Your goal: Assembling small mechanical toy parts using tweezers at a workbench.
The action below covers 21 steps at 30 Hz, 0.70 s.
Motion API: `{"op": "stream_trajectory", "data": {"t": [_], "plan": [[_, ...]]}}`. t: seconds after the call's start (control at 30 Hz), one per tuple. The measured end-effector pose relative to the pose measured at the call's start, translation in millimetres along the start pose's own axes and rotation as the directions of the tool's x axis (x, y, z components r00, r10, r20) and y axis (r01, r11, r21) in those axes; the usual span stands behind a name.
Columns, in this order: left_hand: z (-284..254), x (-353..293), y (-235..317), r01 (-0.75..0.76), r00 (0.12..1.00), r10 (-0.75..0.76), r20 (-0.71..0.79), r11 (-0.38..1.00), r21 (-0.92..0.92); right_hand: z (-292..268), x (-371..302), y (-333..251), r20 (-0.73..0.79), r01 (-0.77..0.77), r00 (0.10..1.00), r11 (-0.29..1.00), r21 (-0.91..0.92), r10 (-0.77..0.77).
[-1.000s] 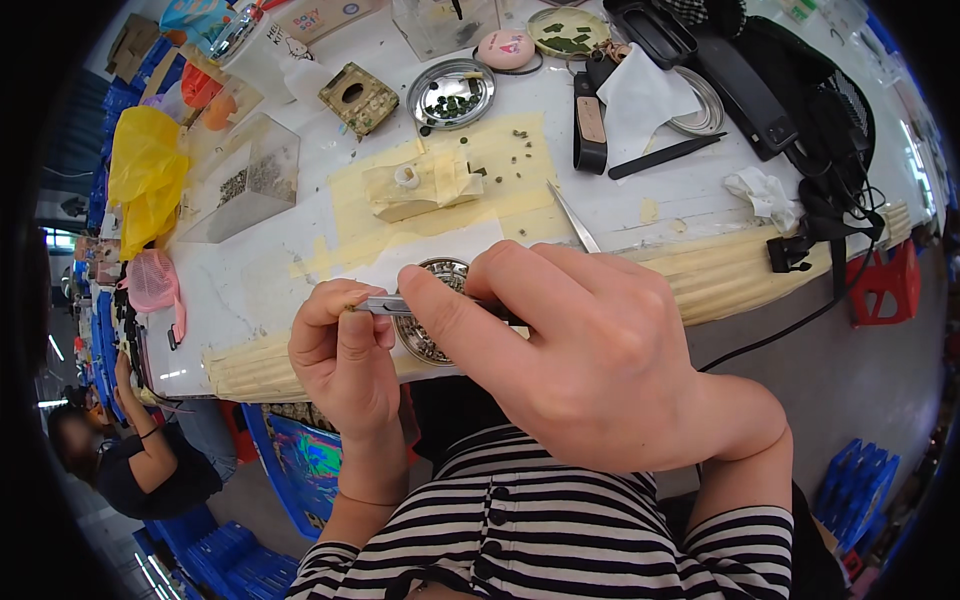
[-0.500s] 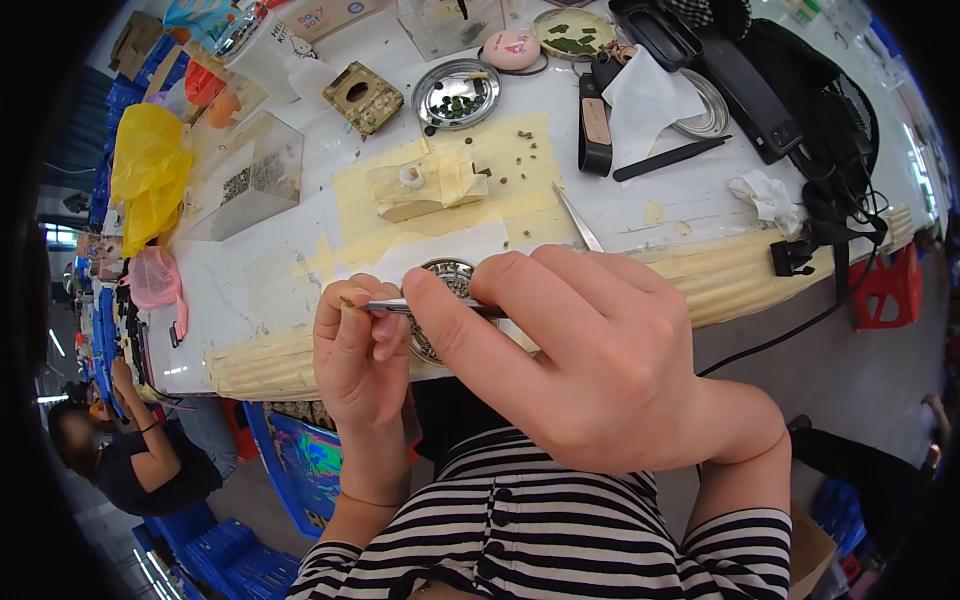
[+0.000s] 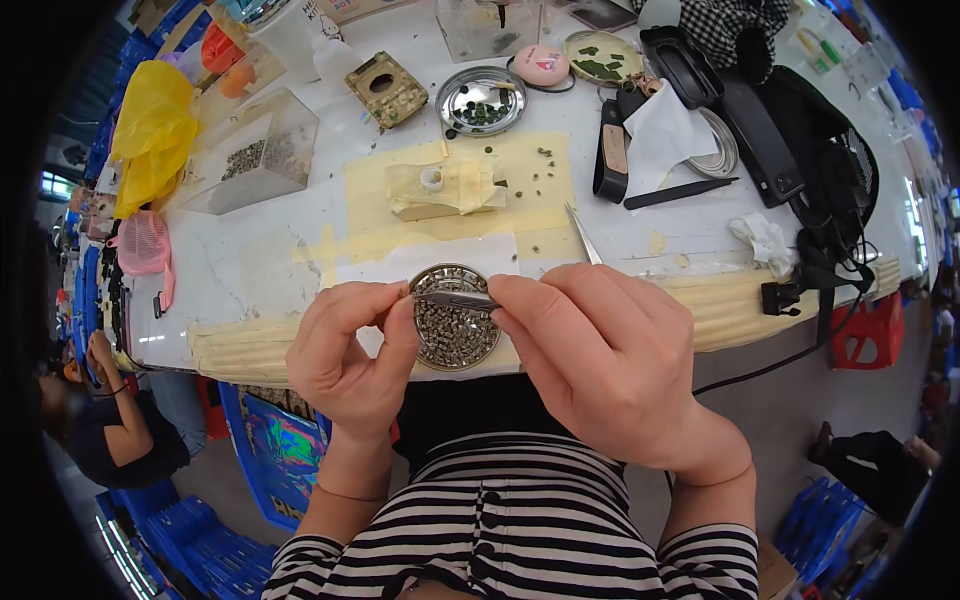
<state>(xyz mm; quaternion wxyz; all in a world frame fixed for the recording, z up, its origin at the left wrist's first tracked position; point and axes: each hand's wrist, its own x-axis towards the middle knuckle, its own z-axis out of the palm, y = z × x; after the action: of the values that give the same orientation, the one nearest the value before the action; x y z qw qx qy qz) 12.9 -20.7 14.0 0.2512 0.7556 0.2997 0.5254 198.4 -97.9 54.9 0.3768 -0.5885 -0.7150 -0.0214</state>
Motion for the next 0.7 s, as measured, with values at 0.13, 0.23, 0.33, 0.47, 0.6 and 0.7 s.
{"op": "stream_trajectory", "data": {"t": [0.13, 0.23, 0.33, 0.47, 0.6, 0.7], "plan": [[2.6, 2.1, 0.8, -0.036, 0.999, 0.036, 0.012, 0.999, 0.028, -0.7, -2.9, 1.1, 0.01, -0.052, 0.999, 0.999, 0.007, 0.052], [4.9, 1.8, 1.4, -0.044, 0.999, 0.043, 0.023, 0.999, 0.031, -4.1, -4.2, 6.5, -0.006, -0.12, 0.993, 0.993, 0.001, 0.12], [6.4, 0.6, 1.2, -0.006, 0.998, 0.004, 0.065, 1.0, 0.023, -12.6, -4.0, 12.7, -0.012, -0.219, 0.976, 0.975, -0.027, 0.218], [9.6, 2.9, 5.9, 0.082, 0.977, -0.091, 0.194, 0.995, 0.056, -24.6, -10.4, 30.5, -0.031, -0.311, 0.95, 0.948, -0.065, 0.309], [23.1, 14.1, 6.1, -0.107, 0.947, 0.034, 0.319, 0.971, 0.214, -28.3, -22.0, 50.9, -0.074, -0.355, 0.934, 0.932, -0.078, 0.35], [34.6, 21.5, 10.7, -0.12, 0.919, -0.004, 0.393, 0.949, 0.291, -28.2, -28.0, 61.4, -0.094, -0.368, 0.928, 0.927, -0.077, 0.36]]}}
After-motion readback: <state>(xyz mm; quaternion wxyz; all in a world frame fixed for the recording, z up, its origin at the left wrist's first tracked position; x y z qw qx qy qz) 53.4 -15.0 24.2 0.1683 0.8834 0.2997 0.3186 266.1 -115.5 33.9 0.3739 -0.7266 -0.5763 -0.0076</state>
